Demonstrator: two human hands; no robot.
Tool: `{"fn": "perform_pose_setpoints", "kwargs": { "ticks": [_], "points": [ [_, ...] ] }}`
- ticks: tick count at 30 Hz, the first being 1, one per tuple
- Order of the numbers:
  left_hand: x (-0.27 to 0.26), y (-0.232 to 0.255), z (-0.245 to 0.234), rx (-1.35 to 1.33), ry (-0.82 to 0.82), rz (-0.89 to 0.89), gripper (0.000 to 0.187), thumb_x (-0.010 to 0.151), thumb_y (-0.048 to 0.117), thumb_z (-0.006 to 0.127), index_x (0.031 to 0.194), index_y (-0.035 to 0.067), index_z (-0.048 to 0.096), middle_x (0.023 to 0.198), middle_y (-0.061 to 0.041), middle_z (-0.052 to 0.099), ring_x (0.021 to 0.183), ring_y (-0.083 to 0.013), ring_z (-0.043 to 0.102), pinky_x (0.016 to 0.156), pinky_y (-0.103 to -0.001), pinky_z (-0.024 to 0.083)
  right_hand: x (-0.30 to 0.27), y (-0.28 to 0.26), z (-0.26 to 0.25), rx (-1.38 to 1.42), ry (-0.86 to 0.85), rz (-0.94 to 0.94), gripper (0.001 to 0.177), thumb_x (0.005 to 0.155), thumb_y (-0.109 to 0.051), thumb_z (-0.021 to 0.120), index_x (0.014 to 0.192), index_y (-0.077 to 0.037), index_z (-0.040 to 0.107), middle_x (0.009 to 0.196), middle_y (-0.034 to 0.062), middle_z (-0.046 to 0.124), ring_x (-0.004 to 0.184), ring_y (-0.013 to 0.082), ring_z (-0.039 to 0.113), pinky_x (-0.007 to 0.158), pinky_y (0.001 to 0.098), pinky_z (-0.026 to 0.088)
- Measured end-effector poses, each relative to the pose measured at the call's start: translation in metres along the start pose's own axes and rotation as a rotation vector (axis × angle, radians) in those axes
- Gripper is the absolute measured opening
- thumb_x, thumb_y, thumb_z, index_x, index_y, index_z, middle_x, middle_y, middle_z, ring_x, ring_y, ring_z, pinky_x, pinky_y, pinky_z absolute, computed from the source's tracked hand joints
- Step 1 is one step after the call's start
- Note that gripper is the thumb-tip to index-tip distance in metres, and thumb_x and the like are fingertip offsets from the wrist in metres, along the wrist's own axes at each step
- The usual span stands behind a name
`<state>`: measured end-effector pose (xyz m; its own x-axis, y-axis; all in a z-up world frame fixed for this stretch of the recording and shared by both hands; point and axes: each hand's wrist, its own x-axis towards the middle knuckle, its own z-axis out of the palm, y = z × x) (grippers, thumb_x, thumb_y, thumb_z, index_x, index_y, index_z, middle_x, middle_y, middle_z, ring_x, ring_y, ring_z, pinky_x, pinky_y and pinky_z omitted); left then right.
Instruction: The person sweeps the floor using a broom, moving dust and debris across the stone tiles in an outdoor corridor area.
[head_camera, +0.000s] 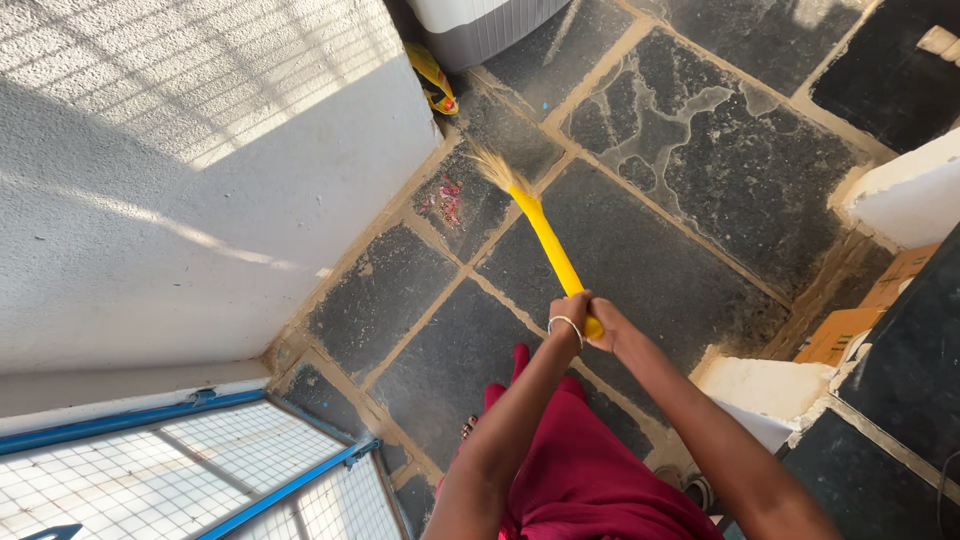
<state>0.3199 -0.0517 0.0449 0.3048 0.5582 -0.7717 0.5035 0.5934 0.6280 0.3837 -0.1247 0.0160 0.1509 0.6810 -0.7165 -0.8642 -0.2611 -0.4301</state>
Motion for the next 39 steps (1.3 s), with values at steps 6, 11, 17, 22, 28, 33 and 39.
{"fn": "perform_pose_setpoints", "kwargs": {
  "ticks": [6,11,17,22,28,33,39],
  "points": [
    [-0.047,-0.014,0.002,0.087,-0.189,-0.002,0.046,0.077,0.028,0.075,0.101,-0.012,0.072,0.091,-0.016,0.074,0.079,-0.0275,0.074,0.068,-0.039,0.056,-0.047,0.037,-0.016,0.115,0.245,-0.088,0.033,0.102,-0.027,0.043,0.125,-0.01,0.059,0.11,0.0064,0.068,0.093,0.019,0.068,0.07,0.035,0.055],
    [-0.045,-0.03,0.017,0.199,-0.266,-0.122,0.047,0.081,0.029,0.073,0.11,-0.008,0.07,0.101,-0.018,0.074,0.088,-0.0296,0.074,0.073,-0.041,0.056,-0.067,0.049,-0.024,0.133,0.317,-0.141,0.035,0.105,-0.03,0.043,0.131,-0.009,0.052,0.113,0.0061,0.064,0.1,0.0172,0.065,0.079,0.0358,0.056],
    [-0.042,-0.052,-0.001,0.301,-0.334,-0.282,0.051,0.085,0.032,0.067,0.121,-0.004,0.069,0.111,-0.019,0.072,0.093,-0.0329,0.073,0.076,-0.046,0.059,-0.079,0.08,-0.011,0.091,0.362,0.012,0.036,0.107,-0.037,0.035,0.13,-0.013,0.05,0.114,0.0057,0.064,0.098,0.0164,0.064,0.077,0.0351,0.055],
    [-0.022,-0.083,-0.047,0.146,-0.236,-0.27,0.048,0.086,0.031,0.068,0.119,-0.004,0.069,0.111,-0.021,0.073,0.093,-0.0352,0.075,0.073,-0.047,0.06,-0.055,0.1,0.024,0.011,0.183,0.125,0.034,0.106,-0.034,0.036,0.124,-0.01,0.053,0.104,0.0095,0.067,0.084,0.0215,0.067,0.061,0.0366,0.054],
    [-0.009,-0.064,-0.11,0.06,-0.139,-0.114,0.046,0.081,0.033,0.07,0.106,-0.006,0.074,0.099,-0.02,0.075,0.082,-0.0323,0.076,0.065,-0.043,0.062,-0.016,0.103,0.074,-0.013,0.131,0.099,0.027,0.104,-0.026,0.041,0.118,-0.008,0.055,0.097,0.0094,0.068,0.079,0.0229,0.069,0.057,0.0386,0.053],
    [-0.051,-0.034,-0.141,0.14,-0.18,-0.075,0.048,0.079,0.031,0.078,0.103,-0.01,0.072,0.091,-0.019,0.075,0.074,-0.0287,0.075,0.062,-0.039,0.061,-0.023,0.123,0.096,0.141,0.086,-0.085,0.026,0.102,-0.024,0.045,0.119,-0.007,0.056,0.1,0.0073,0.067,0.085,0.019,0.068,0.064,0.0354,0.054],
    [-0.082,-0.045,-0.166,0.173,-0.346,-0.154,0.047,0.081,0.026,0.076,0.107,-0.012,0.07,0.096,-0.021,0.074,0.081,-0.0321,0.075,0.065,-0.043,0.061,-0.058,0.175,0.106,0.161,0.262,-0.139,0.031,0.103,-0.027,0.044,0.127,-0.008,0.053,0.109,0.0085,0.065,0.097,0.0185,0.066,0.075,0.0359,0.056]
  ]
}}
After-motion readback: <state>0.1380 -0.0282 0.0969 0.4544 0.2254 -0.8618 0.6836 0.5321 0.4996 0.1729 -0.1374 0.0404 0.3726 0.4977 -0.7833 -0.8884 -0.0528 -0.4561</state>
